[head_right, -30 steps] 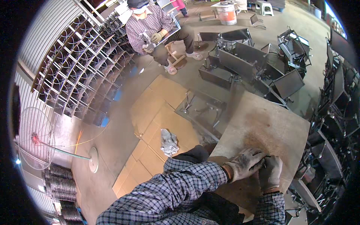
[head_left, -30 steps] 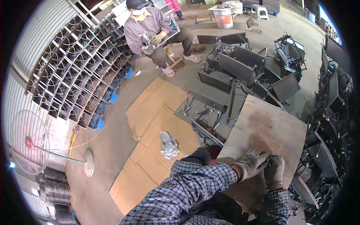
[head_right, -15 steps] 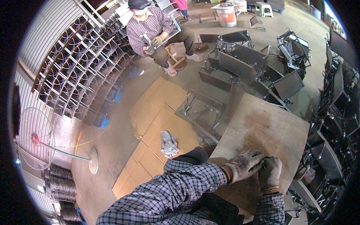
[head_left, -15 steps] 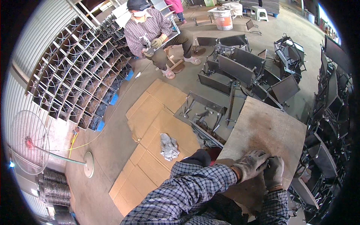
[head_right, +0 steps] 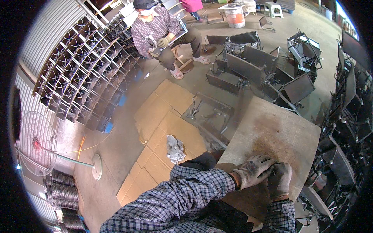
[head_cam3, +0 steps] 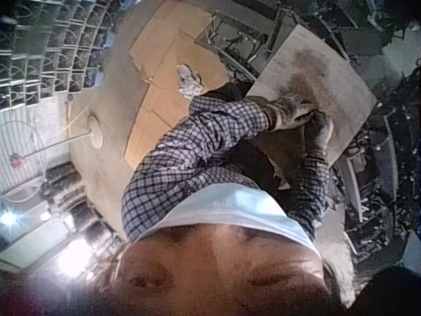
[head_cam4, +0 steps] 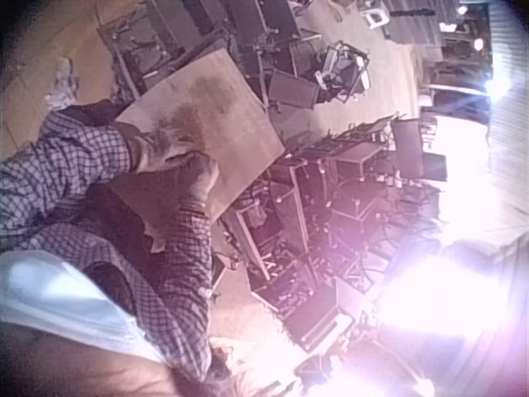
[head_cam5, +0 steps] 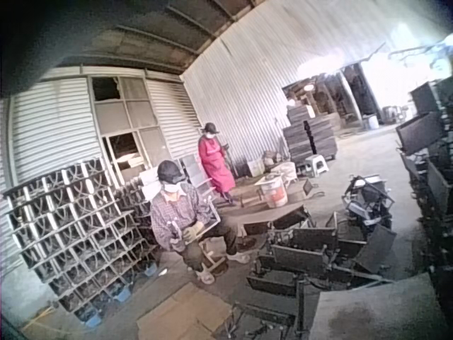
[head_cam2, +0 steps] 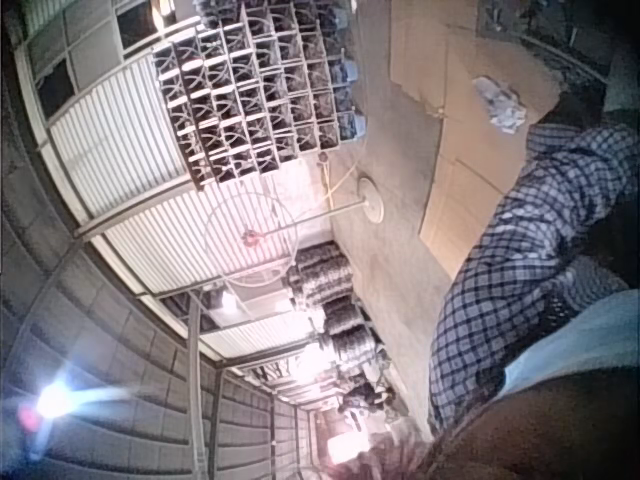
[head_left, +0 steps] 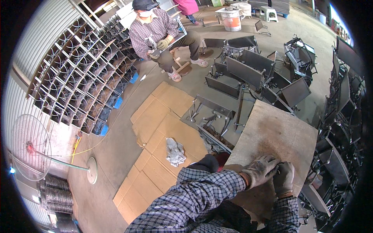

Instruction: The person puts on gloves, places a metal frame onto a wooden board, and wipes the metal frame down with a cloth.

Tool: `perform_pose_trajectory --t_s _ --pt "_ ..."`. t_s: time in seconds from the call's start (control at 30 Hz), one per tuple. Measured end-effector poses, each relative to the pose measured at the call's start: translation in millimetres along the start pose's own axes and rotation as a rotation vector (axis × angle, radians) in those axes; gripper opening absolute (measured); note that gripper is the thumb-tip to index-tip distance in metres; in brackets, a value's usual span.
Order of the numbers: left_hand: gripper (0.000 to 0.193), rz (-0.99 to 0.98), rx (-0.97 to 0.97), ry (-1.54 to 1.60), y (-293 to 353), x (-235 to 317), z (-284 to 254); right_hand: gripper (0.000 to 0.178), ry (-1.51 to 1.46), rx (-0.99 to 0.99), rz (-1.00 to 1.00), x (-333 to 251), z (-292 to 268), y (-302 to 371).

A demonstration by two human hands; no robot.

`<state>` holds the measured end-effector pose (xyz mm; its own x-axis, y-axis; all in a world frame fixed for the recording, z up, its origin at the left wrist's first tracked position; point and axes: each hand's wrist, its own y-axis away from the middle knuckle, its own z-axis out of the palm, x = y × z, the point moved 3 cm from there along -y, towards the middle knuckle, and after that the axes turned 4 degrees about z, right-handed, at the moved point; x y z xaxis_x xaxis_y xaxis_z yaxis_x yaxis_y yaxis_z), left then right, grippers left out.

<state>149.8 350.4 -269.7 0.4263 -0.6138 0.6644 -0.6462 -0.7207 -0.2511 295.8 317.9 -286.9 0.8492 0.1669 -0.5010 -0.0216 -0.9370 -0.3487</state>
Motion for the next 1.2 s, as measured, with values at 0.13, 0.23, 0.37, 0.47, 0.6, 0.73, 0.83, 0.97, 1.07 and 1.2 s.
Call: perform_pose_trajectory --t_s 0.13,0.23,0.37,0.47,0.6,0.73,0.83,0.97,1.07,1.2 --pt "0.039 -0.026 -0.027 0.009 -0.9 1.6 -0.4 0.008 -0.022 0.01 -0.001 3.3 0.9 0.5" --pt "0.039 -0.024 -0.023 0.016 -0.6 0.5 0.2 0.007 0.017 -0.001 -0.012 2.2 0.7 -0.2" --pt "0.039 -0.016 -0.018 0.015 0.0 -0.5 1.5 0.007 0.002 -0.015 -0.008 3.4 1.5 0.8" --pt "0.039 -0.013 -0.02 0.012 -0.7 0.9 0.1 0.007 0.007 -0.01 0.009 0.7 -0.3 0.6" --pt "0.039 -0.003 -0.011 -0.009 -0.5 1.1 -0.6 0.007 0.008 0.01 0.001 3.0 1.6 1.6" --pt "0.039 -0.008 -0.012 -0.013 -0.1 1.4 -1.3 0.008 -0.007 0.025 0.005 1.2 1.0 0.6" --pt "0.039 0.002 -0.008 -0.001 -0.7 1.8 -2.0 0.009 -0.006 0.004 0.012 0.0 0.0 -1.6" --pt "0.039 -0.013 -0.031 0.001 -0.6 1.7 -3.0 0.01 -0.009 0.016 -0.004 2.5 2.6 -0.6" --pt "0.039 -0.016 -0.041 -0.006 -2.2 5.0 -5.3 0.009 -0.007 0.032 -0.006 0.1 -0.5 -0.2" --pt "0.04 -0.013 -0.042 -0.011 -2.2 5.9 -5.8 0.006 -0.027 0.057 -0.02 -0.5 -1.0 0.3"
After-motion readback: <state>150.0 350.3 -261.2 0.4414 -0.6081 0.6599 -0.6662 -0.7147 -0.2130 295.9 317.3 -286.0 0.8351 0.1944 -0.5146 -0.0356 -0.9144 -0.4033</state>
